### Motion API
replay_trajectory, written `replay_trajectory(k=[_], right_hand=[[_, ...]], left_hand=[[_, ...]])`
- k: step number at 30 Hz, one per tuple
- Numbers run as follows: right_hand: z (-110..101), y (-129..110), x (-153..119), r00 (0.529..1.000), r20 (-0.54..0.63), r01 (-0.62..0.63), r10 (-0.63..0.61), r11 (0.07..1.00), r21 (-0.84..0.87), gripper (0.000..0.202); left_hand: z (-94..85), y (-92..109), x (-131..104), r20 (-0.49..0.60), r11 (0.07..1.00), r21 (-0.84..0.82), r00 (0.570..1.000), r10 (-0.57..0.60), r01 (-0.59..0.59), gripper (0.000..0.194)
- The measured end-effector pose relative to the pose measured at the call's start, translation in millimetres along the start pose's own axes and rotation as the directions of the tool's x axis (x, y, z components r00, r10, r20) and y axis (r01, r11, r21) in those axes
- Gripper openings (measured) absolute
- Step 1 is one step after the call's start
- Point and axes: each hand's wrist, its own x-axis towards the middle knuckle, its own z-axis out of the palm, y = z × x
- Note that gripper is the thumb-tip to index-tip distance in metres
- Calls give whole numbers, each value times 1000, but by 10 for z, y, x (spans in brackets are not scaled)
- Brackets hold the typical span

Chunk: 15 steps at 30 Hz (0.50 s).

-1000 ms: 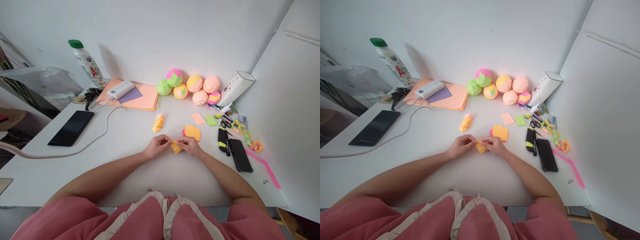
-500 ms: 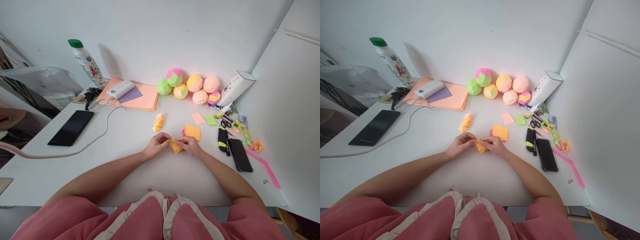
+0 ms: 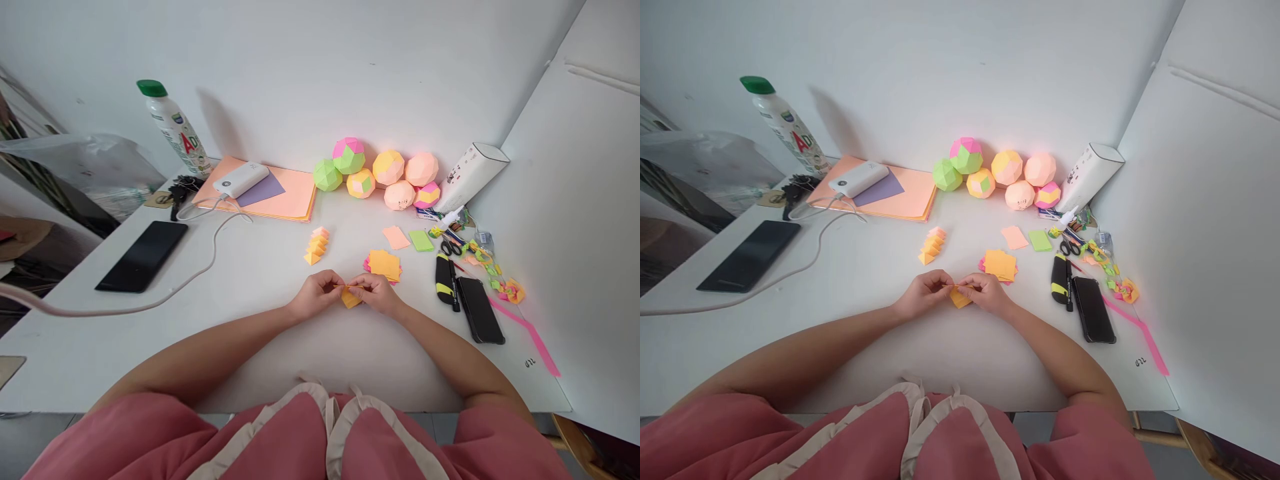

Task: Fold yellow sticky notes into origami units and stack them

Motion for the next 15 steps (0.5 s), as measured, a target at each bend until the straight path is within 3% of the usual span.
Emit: replay_trajectory(k=[7,15], right_hand=[[-11,0,0,1000,-15,-22,22,1000,14,27],[9,0,4,999,-2,53,-53,997,-51,21]], left_hand=[[-25,22,-11,36,995,-98,999,16,-13,12],[12,23,1,30,1000,-3,999,-11,12,14]])
